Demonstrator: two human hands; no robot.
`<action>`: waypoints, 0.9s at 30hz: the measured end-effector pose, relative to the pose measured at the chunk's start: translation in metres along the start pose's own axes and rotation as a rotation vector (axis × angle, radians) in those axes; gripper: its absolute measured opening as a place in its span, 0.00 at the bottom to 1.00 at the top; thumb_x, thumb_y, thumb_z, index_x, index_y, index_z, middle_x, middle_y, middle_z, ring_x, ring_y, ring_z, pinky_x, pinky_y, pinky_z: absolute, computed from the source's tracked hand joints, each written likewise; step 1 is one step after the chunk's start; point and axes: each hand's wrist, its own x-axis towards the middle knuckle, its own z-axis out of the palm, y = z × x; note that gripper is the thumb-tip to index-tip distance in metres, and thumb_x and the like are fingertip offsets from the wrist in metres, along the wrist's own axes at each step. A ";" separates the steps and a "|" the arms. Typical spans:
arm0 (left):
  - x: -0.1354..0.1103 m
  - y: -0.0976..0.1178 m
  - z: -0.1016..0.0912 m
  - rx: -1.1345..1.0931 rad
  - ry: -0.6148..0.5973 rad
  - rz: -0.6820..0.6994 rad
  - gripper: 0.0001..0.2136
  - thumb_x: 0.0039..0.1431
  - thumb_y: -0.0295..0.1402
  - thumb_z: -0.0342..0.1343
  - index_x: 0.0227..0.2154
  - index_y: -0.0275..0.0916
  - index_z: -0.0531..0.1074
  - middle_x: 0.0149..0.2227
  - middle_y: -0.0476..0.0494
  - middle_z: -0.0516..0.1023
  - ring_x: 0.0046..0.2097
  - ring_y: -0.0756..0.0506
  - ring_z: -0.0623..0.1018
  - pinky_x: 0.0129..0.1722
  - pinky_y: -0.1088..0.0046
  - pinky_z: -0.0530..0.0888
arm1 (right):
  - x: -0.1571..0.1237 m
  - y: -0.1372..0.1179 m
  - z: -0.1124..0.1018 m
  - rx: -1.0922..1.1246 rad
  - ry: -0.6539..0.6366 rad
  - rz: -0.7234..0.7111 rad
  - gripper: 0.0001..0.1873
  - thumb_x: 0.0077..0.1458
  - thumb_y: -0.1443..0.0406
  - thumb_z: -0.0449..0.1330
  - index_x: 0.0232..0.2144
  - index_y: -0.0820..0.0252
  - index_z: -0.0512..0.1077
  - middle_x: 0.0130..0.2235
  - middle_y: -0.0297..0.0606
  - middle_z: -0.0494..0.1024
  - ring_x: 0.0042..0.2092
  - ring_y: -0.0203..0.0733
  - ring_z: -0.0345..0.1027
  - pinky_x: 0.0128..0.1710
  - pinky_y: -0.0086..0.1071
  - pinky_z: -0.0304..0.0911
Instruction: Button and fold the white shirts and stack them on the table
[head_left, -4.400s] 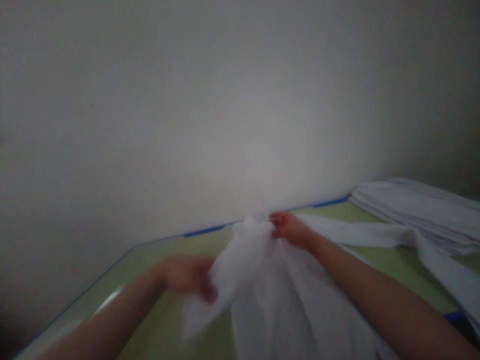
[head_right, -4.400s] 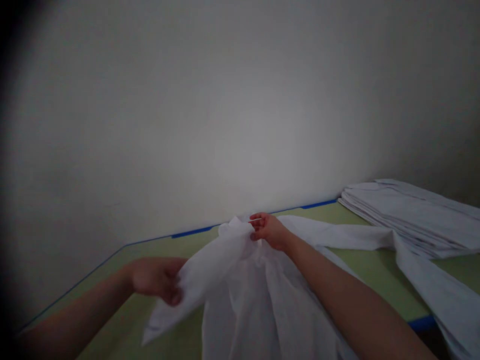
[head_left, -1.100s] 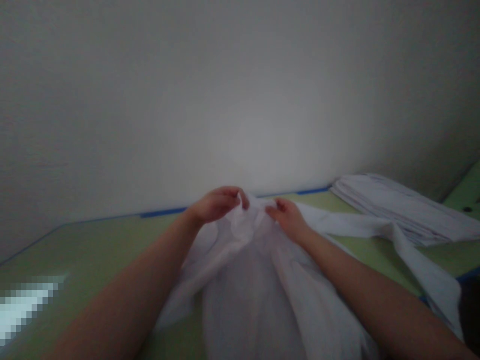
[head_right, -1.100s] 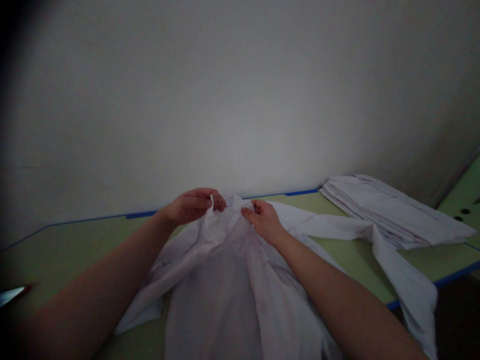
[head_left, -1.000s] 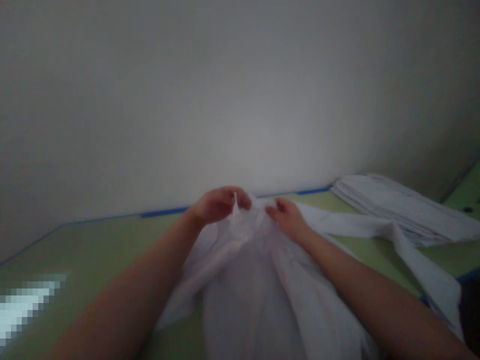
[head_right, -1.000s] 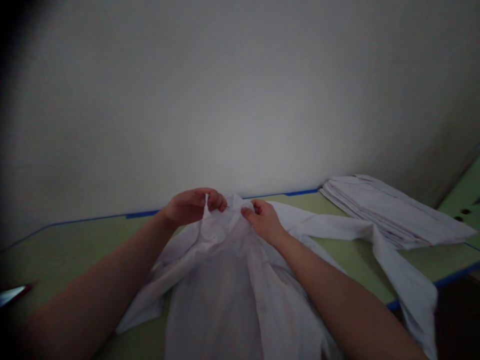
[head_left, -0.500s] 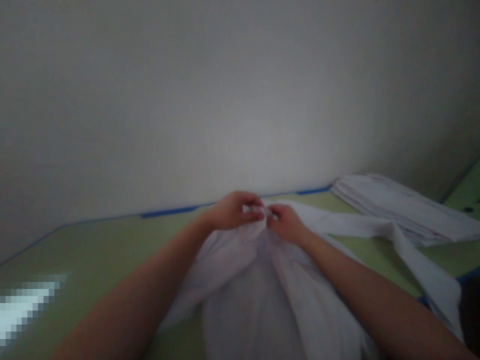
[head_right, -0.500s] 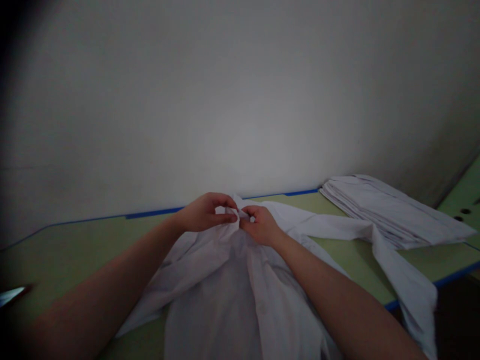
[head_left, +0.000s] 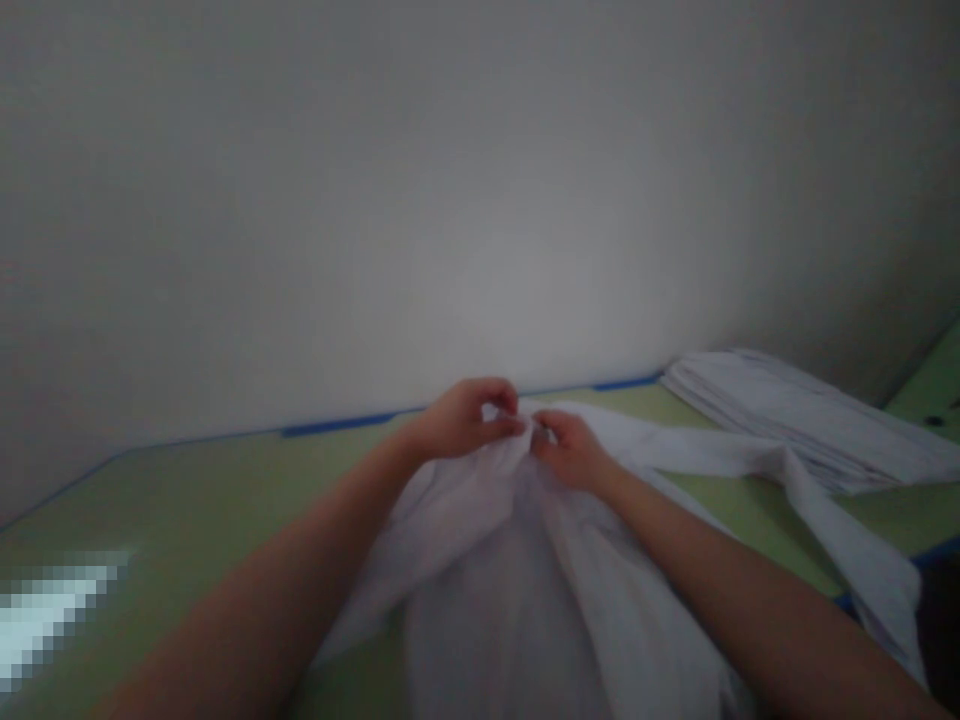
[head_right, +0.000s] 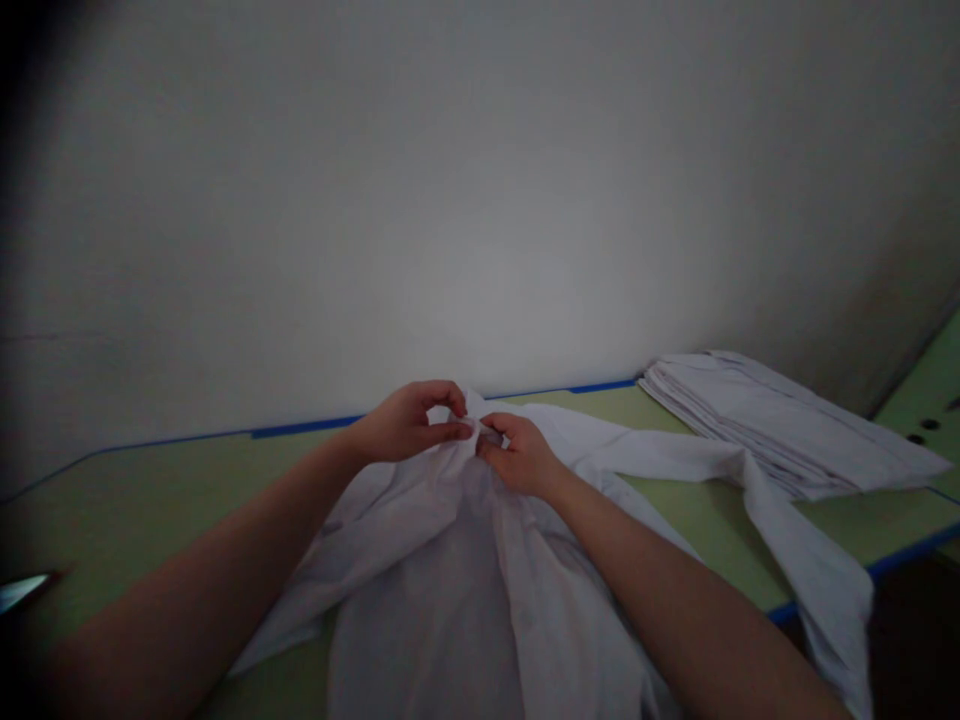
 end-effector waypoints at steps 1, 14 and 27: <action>0.000 0.000 0.000 -0.016 -0.011 0.005 0.09 0.53 0.38 0.55 0.29 0.37 0.69 0.30 0.47 0.72 0.34 0.50 0.71 0.36 0.74 0.68 | 0.000 0.000 0.000 0.001 0.003 -0.001 0.07 0.49 0.64 0.55 0.28 0.62 0.71 0.26 0.31 0.70 0.30 0.34 0.59 0.30 0.25 0.54; -0.001 -0.001 -0.004 -0.009 0.000 0.022 0.09 0.52 0.37 0.56 0.32 0.37 0.69 0.33 0.45 0.73 0.36 0.49 0.72 0.39 0.72 0.69 | 0.000 -0.005 0.000 -0.070 0.058 -0.051 0.06 0.50 0.66 0.54 0.28 0.60 0.71 0.28 0.33 0.71 0.31 0.35 0.59 0.32 0.27 0.54; 0.000 0.005 -0.002 0.209 0.052 0.157 0.06 0.54 0.34 0.54 0.28 0.38 0.73 0.33 0.42 0.72 0.39 0.46 0.70 0.42 0.69 0.67 | -0.001 0.002 0.002 -0.365 0.179 -0.199 0.07 0.53 0.64 0.55 0.27 0.60 0.71 0.27 0.37 0.70 0.32 0.38 0.61 0.34 0.31 0.53</action>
